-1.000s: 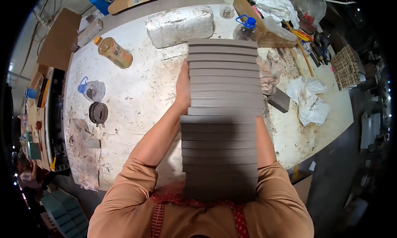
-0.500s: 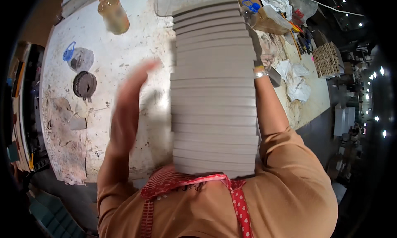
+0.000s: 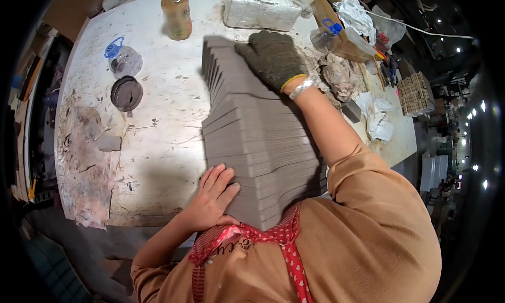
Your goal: Wiping and cleaning a stack of curved grey tiles using a cloth and a bottle of cleaning liquid.
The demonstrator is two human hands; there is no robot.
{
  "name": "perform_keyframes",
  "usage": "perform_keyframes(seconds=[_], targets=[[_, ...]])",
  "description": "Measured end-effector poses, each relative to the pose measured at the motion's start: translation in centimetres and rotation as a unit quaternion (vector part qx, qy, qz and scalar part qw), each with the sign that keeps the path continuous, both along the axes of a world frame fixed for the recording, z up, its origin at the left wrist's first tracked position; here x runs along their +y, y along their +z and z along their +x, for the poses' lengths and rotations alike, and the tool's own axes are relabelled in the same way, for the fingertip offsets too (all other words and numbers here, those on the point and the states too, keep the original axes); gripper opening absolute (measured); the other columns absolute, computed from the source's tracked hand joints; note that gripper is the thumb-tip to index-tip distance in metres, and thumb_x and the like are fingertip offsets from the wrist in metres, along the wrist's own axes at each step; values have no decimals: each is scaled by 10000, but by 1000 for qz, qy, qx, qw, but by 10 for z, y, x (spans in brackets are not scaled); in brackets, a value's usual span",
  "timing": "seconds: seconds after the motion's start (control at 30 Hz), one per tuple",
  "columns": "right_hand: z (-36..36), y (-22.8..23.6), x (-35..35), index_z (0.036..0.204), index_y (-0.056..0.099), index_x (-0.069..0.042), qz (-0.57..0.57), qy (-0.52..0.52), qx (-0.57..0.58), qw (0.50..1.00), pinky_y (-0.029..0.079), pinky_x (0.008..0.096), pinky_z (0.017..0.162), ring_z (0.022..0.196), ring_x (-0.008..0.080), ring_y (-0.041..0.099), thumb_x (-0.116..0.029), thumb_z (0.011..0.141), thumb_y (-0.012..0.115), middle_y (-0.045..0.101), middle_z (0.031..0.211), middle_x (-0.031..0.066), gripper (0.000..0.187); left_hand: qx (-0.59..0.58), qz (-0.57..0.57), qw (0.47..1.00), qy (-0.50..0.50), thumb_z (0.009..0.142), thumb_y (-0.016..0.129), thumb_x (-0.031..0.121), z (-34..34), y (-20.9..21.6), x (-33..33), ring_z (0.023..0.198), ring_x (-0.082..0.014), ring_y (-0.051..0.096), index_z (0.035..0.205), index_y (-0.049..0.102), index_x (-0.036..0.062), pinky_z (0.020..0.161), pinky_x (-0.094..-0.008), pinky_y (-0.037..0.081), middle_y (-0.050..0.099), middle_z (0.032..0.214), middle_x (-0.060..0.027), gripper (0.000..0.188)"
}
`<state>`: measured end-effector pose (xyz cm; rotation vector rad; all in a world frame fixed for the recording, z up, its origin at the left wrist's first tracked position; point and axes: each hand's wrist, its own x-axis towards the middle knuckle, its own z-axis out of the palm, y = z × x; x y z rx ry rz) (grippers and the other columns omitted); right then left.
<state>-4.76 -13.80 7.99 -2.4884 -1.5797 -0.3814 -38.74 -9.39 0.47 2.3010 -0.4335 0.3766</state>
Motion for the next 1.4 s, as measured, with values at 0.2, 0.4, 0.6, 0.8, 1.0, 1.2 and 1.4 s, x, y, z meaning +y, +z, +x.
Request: perform_keyframes(seconds=[0.2,0.4,0.6,0.8,1.0,1.2,1.4], targets=[[-22,-4,7,944,677,-25,-40,-1,-39,998,454,469,864,943,371,622,-435,969,449,659,959,209,470,88,17,992,92,676,797,288,-31,-44,-16,1369,-436,341,1294,454,-70,1110,-482,338,300,1494,-285,792],[-20,8,-2,968,670,-24,-59,-5,17,998,450,467,872,946,368,621,-422,972,446,666,961,198,456,114,-304,924,203,760,778,333,-15,-72,-61,1401,-425,294,1448,236,-34,1128,-493,315,219,1530,-288,949],[-13,12,-7,1027,666,-48,-119,-33,15,992,436,463,908,1038,328,606,-422,975,426,655,1078,164,447,36,-201,957,207,876,697,305,4,-101,-75,1398,-460,289,1526,33,34,1059,-487,408,119,1540,-335,967],[16,11,-16,998,679,-39,-71,-22,17,997,439,455,914,1018,324,612,-396,955,447,665,1024,169,428,47,-94,980,168,866,709,257,24,-83,-64,1439,-487,159,1514,-32,-37,1145,-513,250,81,1537,-366,1027],[24,15,-20,975,671,-40,-58,-36,17,998,439,451,894,998,324,615,-380,961,461,658,1033,163,400,189,-214,944,163,759,812,250,45,-31,-53,1442,-456,177,1498,111,-59,1154,-473,248,124,1545,-331,1064],[49,9,-36,1056,680,-43,-48,-13,112,992,460,451,949,1069,330,624,-375,948,472,651,1144,174,407,404,-151,898,91,867,704,194,9,48,19,1408,-341,336,1427,408,-7,1156,-438,284,390,1470,-207,664],[90,-11,-68,1334,496,-40,99,14,51,994,425,366,1054,1236,319,529,-109,950,455,513,1386,152,392,56,-425,840,334,1004,348,507,153,32,98,1399,-231,343,1500,321,82,1125,-379,276,341,1537,-68,654]])
